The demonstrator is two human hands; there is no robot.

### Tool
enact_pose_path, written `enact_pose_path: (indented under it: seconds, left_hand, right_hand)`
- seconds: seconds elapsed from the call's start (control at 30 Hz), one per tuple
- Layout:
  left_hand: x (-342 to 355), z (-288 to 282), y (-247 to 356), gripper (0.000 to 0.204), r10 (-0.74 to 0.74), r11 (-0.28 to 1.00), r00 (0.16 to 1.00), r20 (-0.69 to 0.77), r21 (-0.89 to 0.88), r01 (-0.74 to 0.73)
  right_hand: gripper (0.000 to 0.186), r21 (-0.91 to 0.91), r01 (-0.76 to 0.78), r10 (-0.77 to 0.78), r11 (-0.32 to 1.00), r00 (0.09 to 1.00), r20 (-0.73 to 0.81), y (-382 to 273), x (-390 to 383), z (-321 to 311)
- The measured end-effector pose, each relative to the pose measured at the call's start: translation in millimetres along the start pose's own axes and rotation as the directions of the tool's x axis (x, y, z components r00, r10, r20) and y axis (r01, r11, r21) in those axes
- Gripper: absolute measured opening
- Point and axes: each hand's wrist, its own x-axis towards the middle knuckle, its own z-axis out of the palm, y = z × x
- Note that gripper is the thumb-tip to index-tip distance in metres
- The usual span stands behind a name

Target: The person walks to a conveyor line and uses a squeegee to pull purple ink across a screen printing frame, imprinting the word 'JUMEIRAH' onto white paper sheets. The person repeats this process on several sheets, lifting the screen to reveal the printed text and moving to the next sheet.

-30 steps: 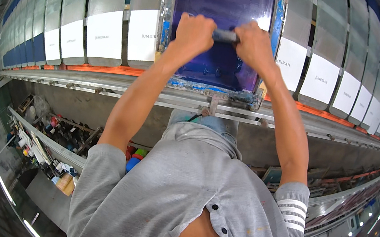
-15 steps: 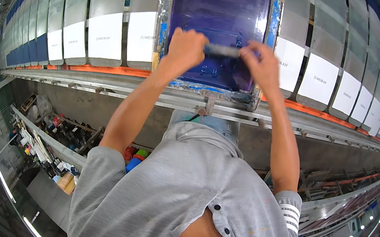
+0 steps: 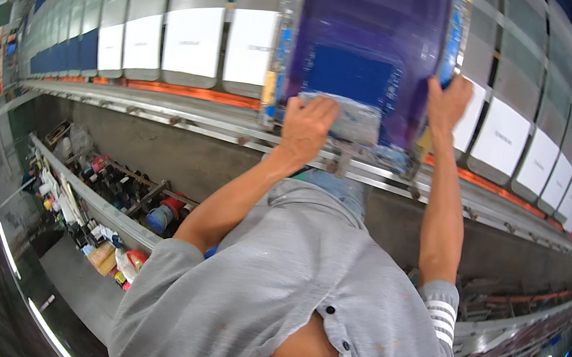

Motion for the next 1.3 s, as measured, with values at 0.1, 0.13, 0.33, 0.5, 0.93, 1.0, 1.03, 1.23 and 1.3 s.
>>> enact_pose_path:
  seconds: [0.1, 0.13, 0.33, 0.5, 0.93, 1.0, 1.03, 1.23, 1.3]
  left_hand:
    - [0.6, -21.3, -24.0, 0.040, -0.002, 0.998, 1.000, 0.027, -0.057, 0.003]
    - [1.3, -28.8, -38.0, 0.040, 0.005, 0.997, 0.999, 0.053, -0.071, -0.002]
    - [-22.6, -69.1, -138.8, 0.034, -0.009, 1.000, 0.993, 0.117, -0.011, 0.011]
    - [-33.1, -86.4, -175.7, 0.030, -0.013, 1.000, 0.987, 0.159, 0.016, 0.011]
    - [-37.9, -76.3, -186.0, 0.014, -0.012, 1.000, 0.985, 0.174, 0.013, 0.010]
    - [-49.7, -69.4, -183.5, 0.015, 0.001, 0.999, 0.997, 0.074, 0.037, -0.004]
    - [-52.0, -68.4, -180.8, 0.016, 0.013, 0.999, 1.000, 0.022, 0.037, -0.014]
    - [16.0, -81.7, -202.6, 0.025, -0.164, 0.984, 0.901, 0.402, 0.134, 0.119]
    - [54.4, -82.2, -214.6, 0.024, -0.138, 0.984, 0.941, 0.310, 0.151, 0.094]
  right_hand:
    - [0.053, 0.041, 0.016, -0.011, 0.999, 0.993, -0.119, -24.3, -4.4, -7.4]
    - [0.054, 0.050, 0.021, -0.014, 0.999, 0.991, -0.130, -38.7, -4.6, -1.5]
    - [0.059, 0.164, 0.028, -0.002, 0.986, 0.988, -0.156, -142.4, -33.8, 66.5]
    - [0.059, 0.200, -0.004, 0.035, 0.980, 0.988, -0.150, -170.4, -43.0, 92.4]
    - [0.052, -0.022, -0.009, 0.008, 1.000, 0.999, -0.045, -161.1, -47.2, 122.3]
    - [0.052, -0.130, -0.013, 0.002, 0.991, 0.997, -0.080, -154.5, -46.9, 124.7]
    - [0.054, -0.163, -0.020, 0.011, 0.986, 0.998, -0.056, -157.6, -45.8, 123.1]
    - [0.059, 0.450, 0.100, -0.267, 0.888, 0.907, 0.326, -249.2, -12.3, 23.9]
    - [0.048, 0.294, 0.266, -0.390, 0.918, 0.735, 0.554, -290.7, 5.4, -0.2]
